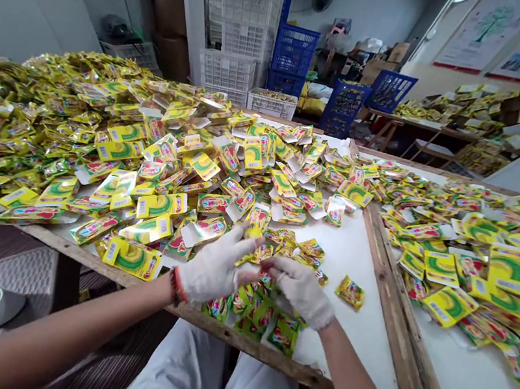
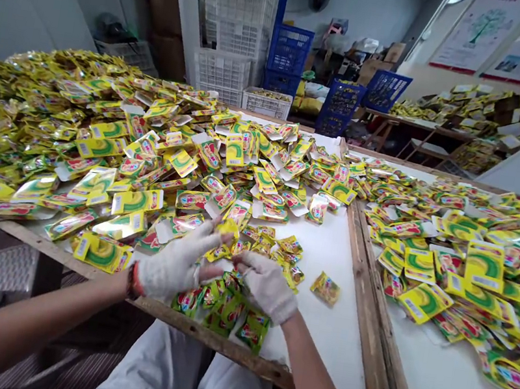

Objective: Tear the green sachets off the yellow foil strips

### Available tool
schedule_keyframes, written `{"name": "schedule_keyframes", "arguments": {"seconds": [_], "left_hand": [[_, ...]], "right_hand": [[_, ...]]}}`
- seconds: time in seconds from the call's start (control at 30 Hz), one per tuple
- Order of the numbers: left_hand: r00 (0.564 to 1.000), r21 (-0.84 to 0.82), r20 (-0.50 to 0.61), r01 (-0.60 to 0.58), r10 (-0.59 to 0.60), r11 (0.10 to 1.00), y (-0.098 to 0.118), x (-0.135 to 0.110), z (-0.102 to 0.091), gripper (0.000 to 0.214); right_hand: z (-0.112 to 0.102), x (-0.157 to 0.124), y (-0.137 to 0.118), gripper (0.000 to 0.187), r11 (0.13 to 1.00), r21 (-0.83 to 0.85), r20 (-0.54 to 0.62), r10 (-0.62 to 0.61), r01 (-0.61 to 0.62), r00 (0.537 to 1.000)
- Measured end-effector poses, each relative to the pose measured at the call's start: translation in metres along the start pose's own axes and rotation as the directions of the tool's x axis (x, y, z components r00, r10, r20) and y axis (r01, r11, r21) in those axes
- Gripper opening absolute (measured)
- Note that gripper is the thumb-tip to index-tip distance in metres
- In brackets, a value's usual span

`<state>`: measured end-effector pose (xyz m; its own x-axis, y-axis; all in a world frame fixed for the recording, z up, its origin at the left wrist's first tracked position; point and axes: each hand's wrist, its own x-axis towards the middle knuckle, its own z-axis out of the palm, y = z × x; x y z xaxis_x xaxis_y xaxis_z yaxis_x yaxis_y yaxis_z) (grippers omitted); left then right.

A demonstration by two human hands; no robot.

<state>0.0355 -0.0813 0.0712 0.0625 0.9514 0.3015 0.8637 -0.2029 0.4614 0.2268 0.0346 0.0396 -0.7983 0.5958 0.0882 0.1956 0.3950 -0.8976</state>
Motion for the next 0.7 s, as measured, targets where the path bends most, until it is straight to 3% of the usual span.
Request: {"name": "schedule_keyframes", "arguments": {"seconds": [0.07,0.13,0.27,0.37,0.57,0.63,0.7], "left_hand": [[0.997,0.099,0.051,-0.056,0.051,0.994,-0.008,-0.027,0.016,0.065],[0.995,0.187,0.083,-0.062,0.047,0.981,-0.024,-0.041,0.029,0.054],[0.993,0.332,0.091,0.035,-0.069,0.943,-0.061,-0.028,0.037,0.04],[0.99,0.391,0.08,0.078,-0.119,0.917,-0.072,-0.01,0.027,0.034],[0.986,0.517,-0.057,0.162,-0.155,0.841,-0.034,0.0,0.009,0.025],[0.99,0.487,-0.037,0.139,-0.139,0.862,-0.021,0.006,0.011,0.023],[0.992,0.408,0.05,0.085,-0.116,0.909,-0.012,0.013,0.016,0.024]], "right_hand": [[-0.018,-0.015,0.009,0.028,0.996,-0.077,-0.138,0.045,-0.056,0.989],[-0.024,-0.028,0.021,0.03,0.951,-0.302,-0.198,-0.003,-0.059,0.98],[-0.021,-0.044,0.046,0.042,0.737,-0.675,-0.089,-0.044,-0.027,0.995],[-0.021,-0.048,0.055,0.04,0.632,-0.769,-0.146,-0.028,-0.096,0.989],[-0.023,-0.034,0.04,0.027,0.645,-0.756,-0.231,-0.102,-0.112,0.968],[-0.023,-0.019,0.033,0.027,0.617,-0.775,-0.215,-0.057,-0.135,0.975],[-0.025,-0.003,0.028,0.029,0.567,-0.805,-0.195,0.024,-0.174,0.98]]}}
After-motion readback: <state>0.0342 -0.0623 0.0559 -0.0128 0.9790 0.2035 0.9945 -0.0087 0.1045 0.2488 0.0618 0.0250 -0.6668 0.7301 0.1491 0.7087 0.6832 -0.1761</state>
